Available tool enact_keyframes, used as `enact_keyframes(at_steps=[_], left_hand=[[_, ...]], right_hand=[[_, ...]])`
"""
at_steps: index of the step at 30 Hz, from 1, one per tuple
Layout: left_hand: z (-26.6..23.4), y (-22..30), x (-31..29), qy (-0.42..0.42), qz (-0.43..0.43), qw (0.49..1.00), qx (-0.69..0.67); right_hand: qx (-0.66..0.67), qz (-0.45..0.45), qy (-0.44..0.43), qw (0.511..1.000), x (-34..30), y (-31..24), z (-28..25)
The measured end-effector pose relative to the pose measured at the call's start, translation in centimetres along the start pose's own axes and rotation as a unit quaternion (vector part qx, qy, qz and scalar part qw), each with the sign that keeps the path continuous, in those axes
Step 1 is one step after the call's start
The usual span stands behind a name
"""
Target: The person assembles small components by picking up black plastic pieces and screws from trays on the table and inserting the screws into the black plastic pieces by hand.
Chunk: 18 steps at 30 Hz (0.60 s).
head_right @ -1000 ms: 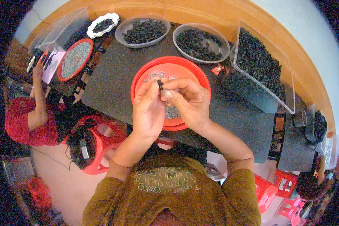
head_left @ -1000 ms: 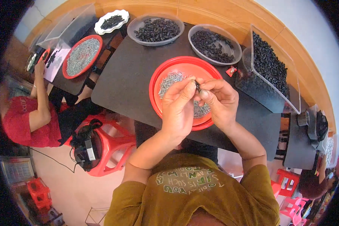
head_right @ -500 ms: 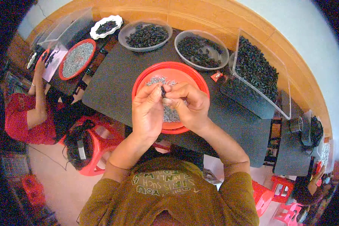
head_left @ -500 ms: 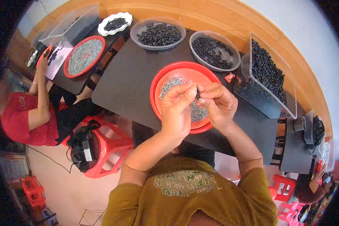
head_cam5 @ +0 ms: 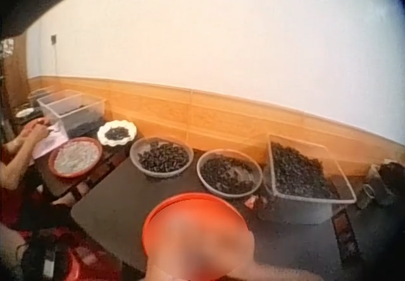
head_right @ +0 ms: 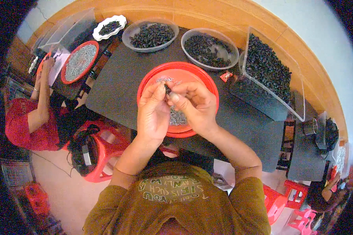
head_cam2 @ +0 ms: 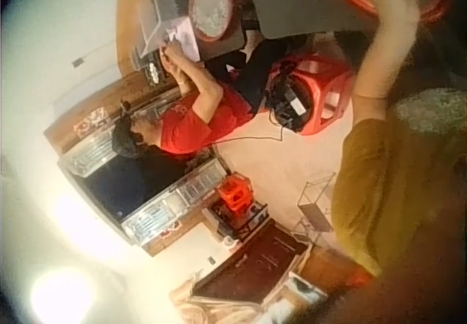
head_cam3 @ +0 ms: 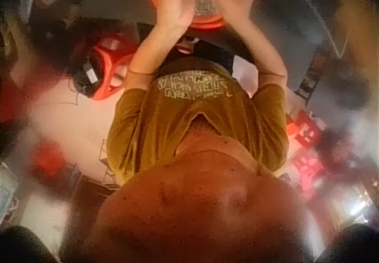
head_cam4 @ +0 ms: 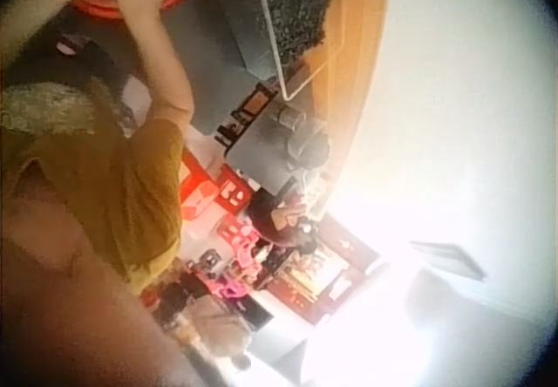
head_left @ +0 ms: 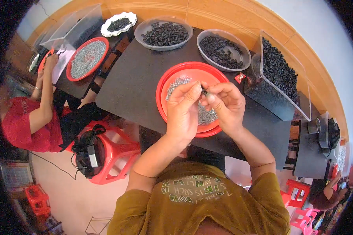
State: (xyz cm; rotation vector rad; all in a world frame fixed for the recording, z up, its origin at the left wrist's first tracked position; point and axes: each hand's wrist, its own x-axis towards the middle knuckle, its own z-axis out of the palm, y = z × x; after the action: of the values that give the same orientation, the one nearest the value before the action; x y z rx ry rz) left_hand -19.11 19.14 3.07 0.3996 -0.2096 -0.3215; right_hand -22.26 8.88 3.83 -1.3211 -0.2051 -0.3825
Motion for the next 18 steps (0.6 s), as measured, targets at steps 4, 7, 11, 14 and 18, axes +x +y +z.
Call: enact_keyframes(at_steps=[4,7,11,14,18], left_hand=[[0.0,0.1,-0.2,0.011,-0.031,0.999,-0.03],[0.2,-1.0,-0.4,0.049,0.006,0.999,-0.021],[0.6,-1.9,0.3,0.116,-0.037,0.989,-0.083],[-1.0,-2.7,2.1,0.103,-0.105,0.976,-0.159],[-1.6,-3.2,3.0,0.099,-0.117,0.973,-0.173]], right_hand=[[0.029,0.009,-0.015,0.999,0.1,0.5,-0.1],[-0.049,-0.014,0.006,0.999,0.1,0.9,0.3],[-0.303,-0.194,0.027,0.933,1.0,1.8,-0.3],[-0.289,-0.163,0.041,0.942,1.7,1.9,-0.2],[-0.238,-0.073,-0.004,0.968,2.6,0.3,-1.7]])
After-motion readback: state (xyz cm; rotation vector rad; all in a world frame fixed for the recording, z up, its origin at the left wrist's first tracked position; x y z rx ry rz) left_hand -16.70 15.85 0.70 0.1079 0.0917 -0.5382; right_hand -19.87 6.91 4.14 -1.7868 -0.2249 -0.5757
